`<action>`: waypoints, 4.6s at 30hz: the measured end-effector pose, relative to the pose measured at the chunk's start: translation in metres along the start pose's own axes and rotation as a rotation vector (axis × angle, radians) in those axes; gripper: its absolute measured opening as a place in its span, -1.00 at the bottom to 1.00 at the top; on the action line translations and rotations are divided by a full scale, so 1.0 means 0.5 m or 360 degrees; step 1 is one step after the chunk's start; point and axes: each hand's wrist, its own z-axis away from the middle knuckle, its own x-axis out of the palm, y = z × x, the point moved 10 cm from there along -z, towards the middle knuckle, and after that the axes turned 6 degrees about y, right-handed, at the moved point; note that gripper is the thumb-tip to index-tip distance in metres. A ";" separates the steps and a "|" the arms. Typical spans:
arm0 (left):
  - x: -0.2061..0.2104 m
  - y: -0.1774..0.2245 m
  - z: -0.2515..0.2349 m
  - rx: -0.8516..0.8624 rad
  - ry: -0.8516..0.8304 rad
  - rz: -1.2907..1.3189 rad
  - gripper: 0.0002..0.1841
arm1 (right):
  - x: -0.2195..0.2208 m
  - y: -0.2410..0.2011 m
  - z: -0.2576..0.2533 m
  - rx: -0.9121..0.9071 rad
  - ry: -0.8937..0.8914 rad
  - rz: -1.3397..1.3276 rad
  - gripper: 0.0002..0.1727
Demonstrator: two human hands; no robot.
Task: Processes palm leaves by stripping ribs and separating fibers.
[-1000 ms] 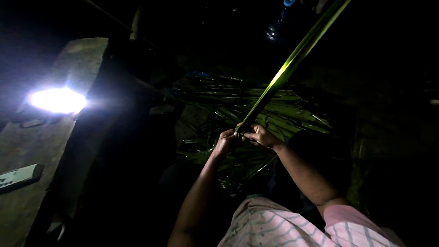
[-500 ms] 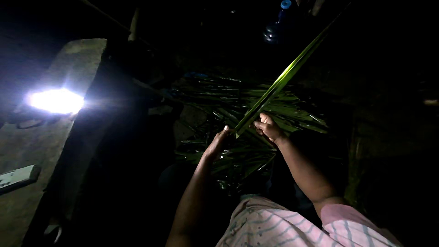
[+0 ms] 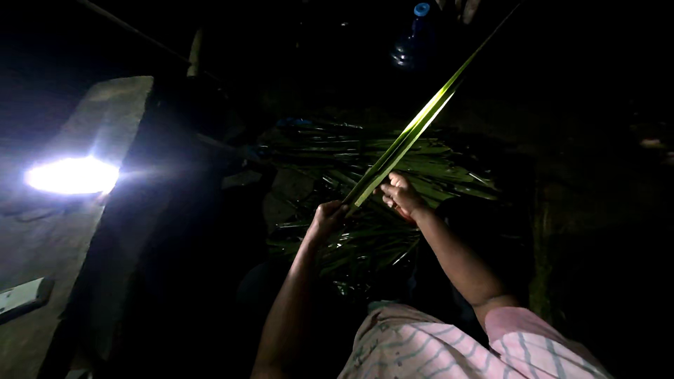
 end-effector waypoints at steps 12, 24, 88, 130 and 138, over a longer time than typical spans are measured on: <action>-0.298 -0.005 0.106 -0.0217 -0.0089 -0.0550 -0.80 | -0.188 -0.137 -0.012 -0.0356 0.0332 -0.0370 -0.69; -0.541 -0.294 0.390 -0.0607 0.0454 -0.0654 -0.71 | -0.298 -0.112 -0.031 -0.0303 0.0605 -0.0376 -0.54; -0.222 0.059 0.212 -0.0224 -0.0016 -0.0347 -0.78 | -0.147 -0.080 -0.011 -0.0092 0.0291 -0.0564 -0.70; -0.065 0.166 0.209 0.0897 0.1049 -0.1213 -0.76 | 0.084 -0.045 0.061 0.0000 0.0018 -0.0417 -0.83; -0.216 0.158 0.296 0.0922 0.1170 -0.1464 -0.78 | -0.043 -0.068 0.013 -0.0042 0.0296 -0.0644 -0.78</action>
